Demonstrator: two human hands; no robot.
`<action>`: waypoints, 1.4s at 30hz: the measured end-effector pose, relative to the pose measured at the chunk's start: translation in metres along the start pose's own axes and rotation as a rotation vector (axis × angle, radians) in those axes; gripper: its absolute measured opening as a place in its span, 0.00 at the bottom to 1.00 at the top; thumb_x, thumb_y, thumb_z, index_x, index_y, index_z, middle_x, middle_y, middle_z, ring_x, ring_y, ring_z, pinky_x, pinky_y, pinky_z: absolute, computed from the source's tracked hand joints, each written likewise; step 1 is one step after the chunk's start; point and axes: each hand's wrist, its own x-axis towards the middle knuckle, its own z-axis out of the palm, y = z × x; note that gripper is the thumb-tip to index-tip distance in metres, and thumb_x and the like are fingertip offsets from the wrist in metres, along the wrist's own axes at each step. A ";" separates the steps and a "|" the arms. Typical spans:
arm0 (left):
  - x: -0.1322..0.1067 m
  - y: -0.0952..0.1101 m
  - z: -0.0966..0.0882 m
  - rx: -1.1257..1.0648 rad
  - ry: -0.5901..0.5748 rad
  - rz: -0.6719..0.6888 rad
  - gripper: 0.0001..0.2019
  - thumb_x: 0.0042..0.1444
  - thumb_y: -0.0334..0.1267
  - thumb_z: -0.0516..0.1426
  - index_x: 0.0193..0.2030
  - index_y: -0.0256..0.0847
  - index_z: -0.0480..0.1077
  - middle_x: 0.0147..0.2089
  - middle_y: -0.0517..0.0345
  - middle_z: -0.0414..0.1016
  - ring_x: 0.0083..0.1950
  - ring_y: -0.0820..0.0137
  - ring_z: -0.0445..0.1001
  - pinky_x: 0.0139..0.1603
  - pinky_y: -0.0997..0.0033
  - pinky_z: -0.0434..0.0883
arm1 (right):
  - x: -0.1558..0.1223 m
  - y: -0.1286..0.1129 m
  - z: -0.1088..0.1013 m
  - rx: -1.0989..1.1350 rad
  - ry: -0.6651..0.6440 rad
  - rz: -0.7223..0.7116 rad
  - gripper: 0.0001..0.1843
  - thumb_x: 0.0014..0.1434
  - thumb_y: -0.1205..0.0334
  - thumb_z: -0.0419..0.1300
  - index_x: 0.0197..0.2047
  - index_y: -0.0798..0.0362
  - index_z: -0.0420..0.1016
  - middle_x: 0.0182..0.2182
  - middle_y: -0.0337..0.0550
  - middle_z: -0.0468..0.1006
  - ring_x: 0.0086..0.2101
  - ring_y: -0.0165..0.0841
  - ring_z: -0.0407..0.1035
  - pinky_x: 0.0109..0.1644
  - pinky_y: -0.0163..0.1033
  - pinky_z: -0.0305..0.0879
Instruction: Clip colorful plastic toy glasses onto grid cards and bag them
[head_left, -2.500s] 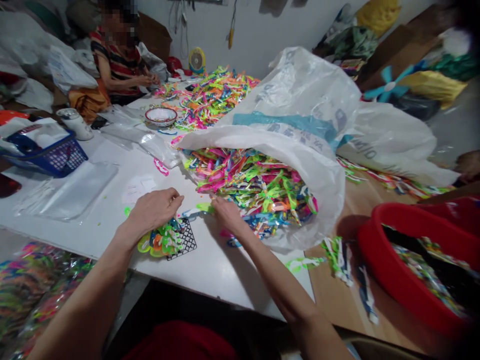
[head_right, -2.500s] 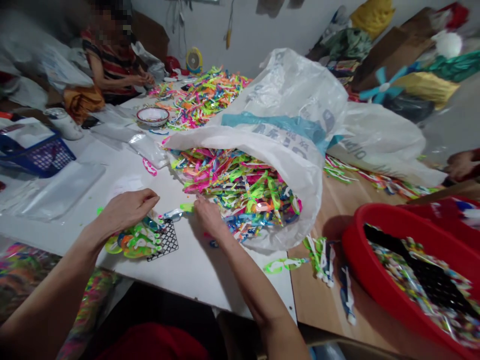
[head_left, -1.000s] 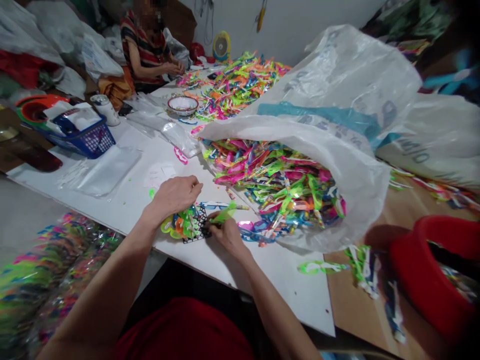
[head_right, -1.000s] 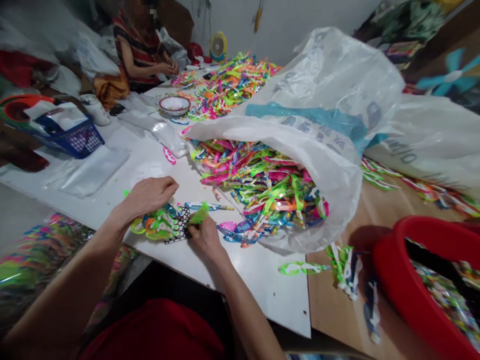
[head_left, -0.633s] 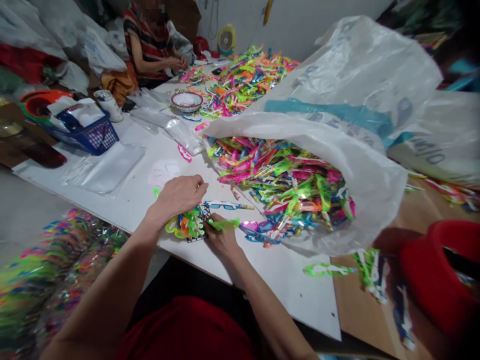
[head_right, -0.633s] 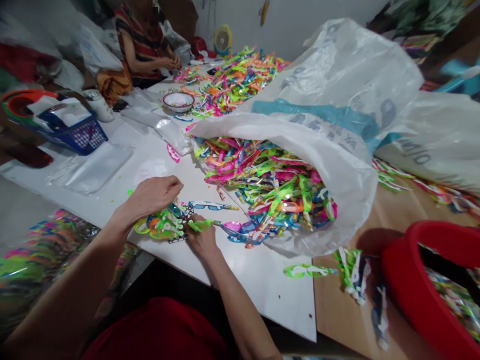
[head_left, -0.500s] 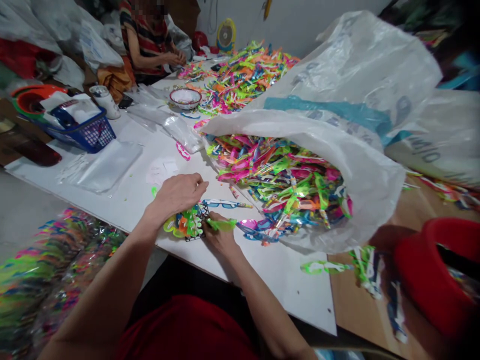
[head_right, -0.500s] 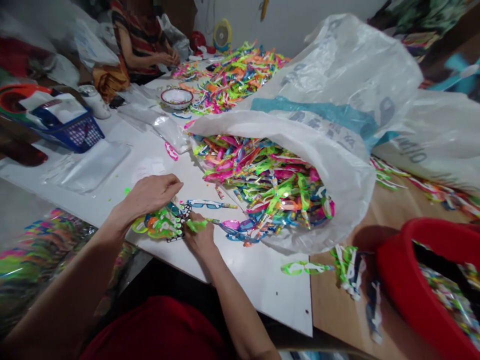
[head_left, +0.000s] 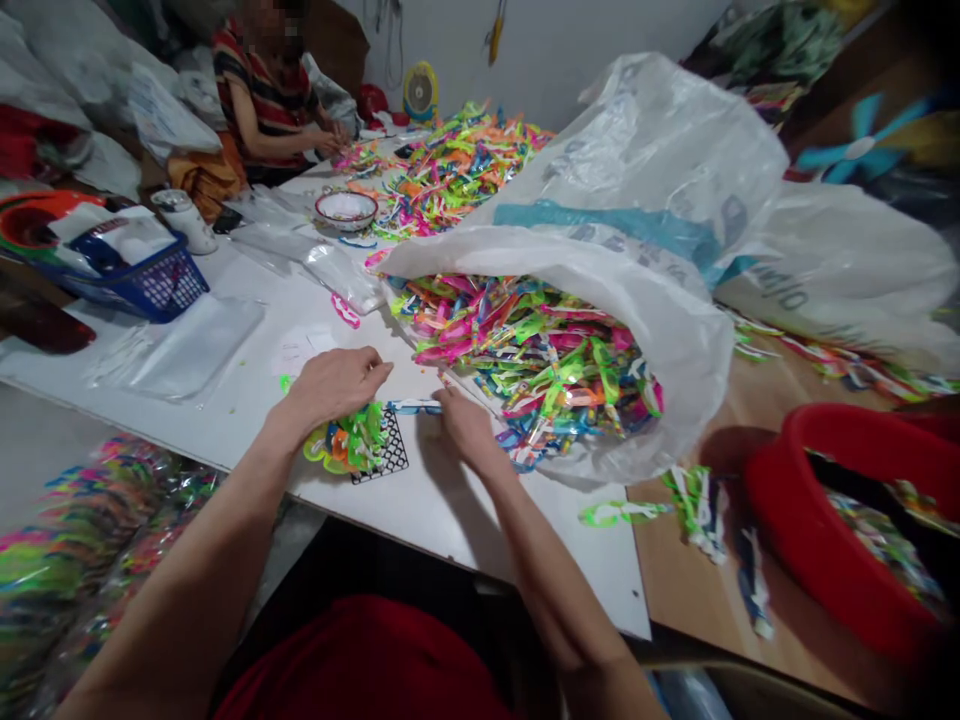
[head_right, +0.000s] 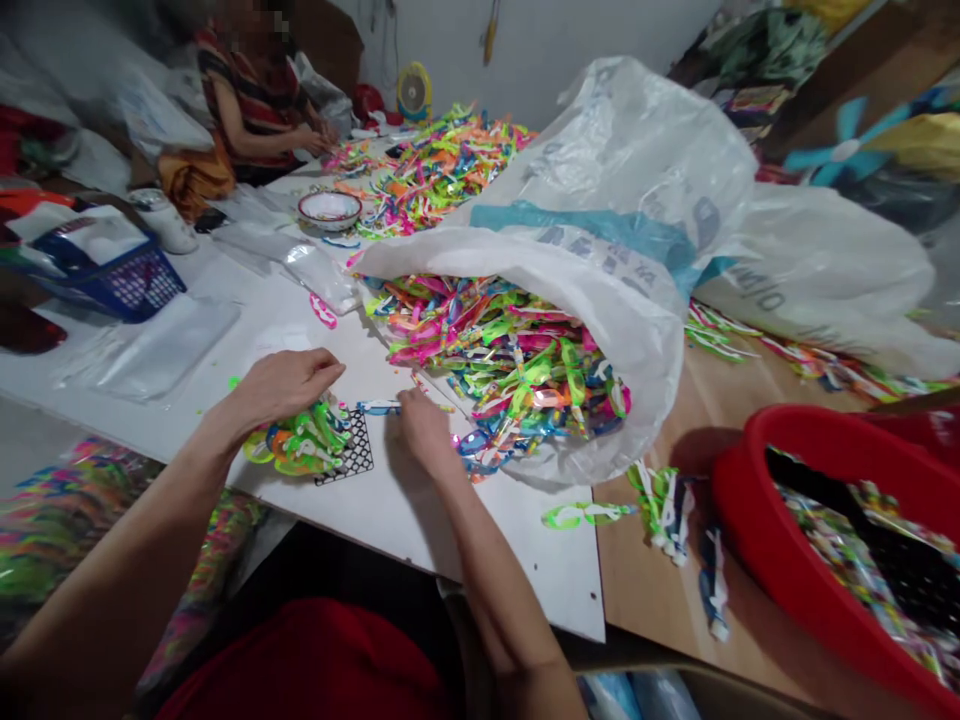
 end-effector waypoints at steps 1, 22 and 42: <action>0.000 0.001 0.000 0.003 0.000 0.005 0.26 0.60 0.52 0.37 0.44 0.42 0.71 0.41 0.50 0.78 0.42 0.58 0.74 0.40 0.62 0.66 | 0.004 0.012 -0.001 -0.049 0.029 0.050 0.18 0.60 0.73 0.45 0.51 0.54 0.65 0.47 0.51 0.71 0.43 0.37 0.68 0.41 0.38 0.64; -0.001 0.001 0.003 0.017 -0.001 -0.010 0.23 0.60 0.47 0.38 0.45 0.42 0.71 0.42 0.50 0.78 0.42 0.58 0.74 0.40 0.62 0.66 | -0.026 -0.035 0.066 0.509 0.094 -0.110 0.11 0.60 0.64 0.50 0.42 0.58 0.71 0.37 0.50 0.75 0.37 0.36 0.68 0.40 0.37 0.61; 0.006 -0.008 -0.003 0.006 -0.021 -0.027 0.25 0.58 0.49 0.38 0.45 0.41 0.70 0.45 0.48 0.77 0.45 0.55 0.74 0.42 0.59 0.67 | -0.052 -0.038 0.031 -0.207 0.127 -0.280 0.10 0.60 0.73 0.50 0.42 0.56 0.69 0.38 0.49 0.70 0.40 0.39 0.63 0.39 0.41 0.60</action>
